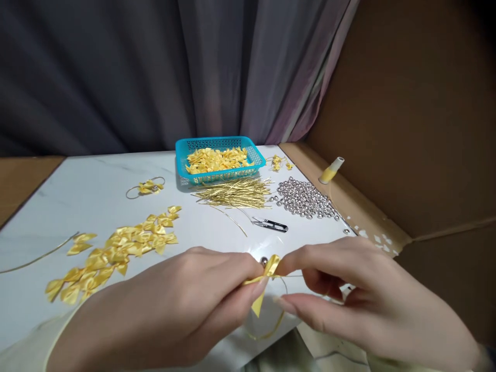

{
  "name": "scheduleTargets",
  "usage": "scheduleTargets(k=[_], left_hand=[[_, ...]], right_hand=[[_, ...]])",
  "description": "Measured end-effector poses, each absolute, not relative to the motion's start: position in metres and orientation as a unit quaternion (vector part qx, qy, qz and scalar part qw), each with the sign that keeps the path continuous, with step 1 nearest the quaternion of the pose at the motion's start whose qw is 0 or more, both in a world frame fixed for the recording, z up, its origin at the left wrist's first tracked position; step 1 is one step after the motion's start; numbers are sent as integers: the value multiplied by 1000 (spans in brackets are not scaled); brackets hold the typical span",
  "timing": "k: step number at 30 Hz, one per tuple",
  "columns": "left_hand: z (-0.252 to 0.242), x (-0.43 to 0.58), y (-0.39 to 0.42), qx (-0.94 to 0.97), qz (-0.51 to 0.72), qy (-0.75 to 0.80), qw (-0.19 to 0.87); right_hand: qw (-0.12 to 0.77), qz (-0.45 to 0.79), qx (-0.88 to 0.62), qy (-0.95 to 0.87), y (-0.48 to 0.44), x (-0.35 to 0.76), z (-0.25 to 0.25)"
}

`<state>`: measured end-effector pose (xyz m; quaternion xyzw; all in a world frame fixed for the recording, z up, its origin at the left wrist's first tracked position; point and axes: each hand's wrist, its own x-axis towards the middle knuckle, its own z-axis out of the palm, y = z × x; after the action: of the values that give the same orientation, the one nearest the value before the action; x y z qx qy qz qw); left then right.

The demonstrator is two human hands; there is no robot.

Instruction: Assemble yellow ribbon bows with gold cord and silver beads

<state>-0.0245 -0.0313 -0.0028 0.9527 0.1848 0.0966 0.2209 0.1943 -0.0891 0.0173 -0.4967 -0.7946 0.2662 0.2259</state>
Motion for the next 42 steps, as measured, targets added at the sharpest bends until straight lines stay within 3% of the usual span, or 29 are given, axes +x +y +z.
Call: scheduleTargets(k=[6,22,26,32,42], left_hand=[[-4,-26,-30,968,88,145,187],[-4,-23,-25,957,26,142,251],[-5,-25,-25,953,15,149,265],[-2,-23,-23,941,20,196,277],[8,-21,-8,911,75,205,351]], right_hand=[[186,279,-481,-810,-93,194,18],[79,211,-416,-881,-87,190,24],[93,188,-402,-891,-85,192,23],[160,306,-357,-868,-74,194,18],[221,301,-372,-850,-60,194,21]])
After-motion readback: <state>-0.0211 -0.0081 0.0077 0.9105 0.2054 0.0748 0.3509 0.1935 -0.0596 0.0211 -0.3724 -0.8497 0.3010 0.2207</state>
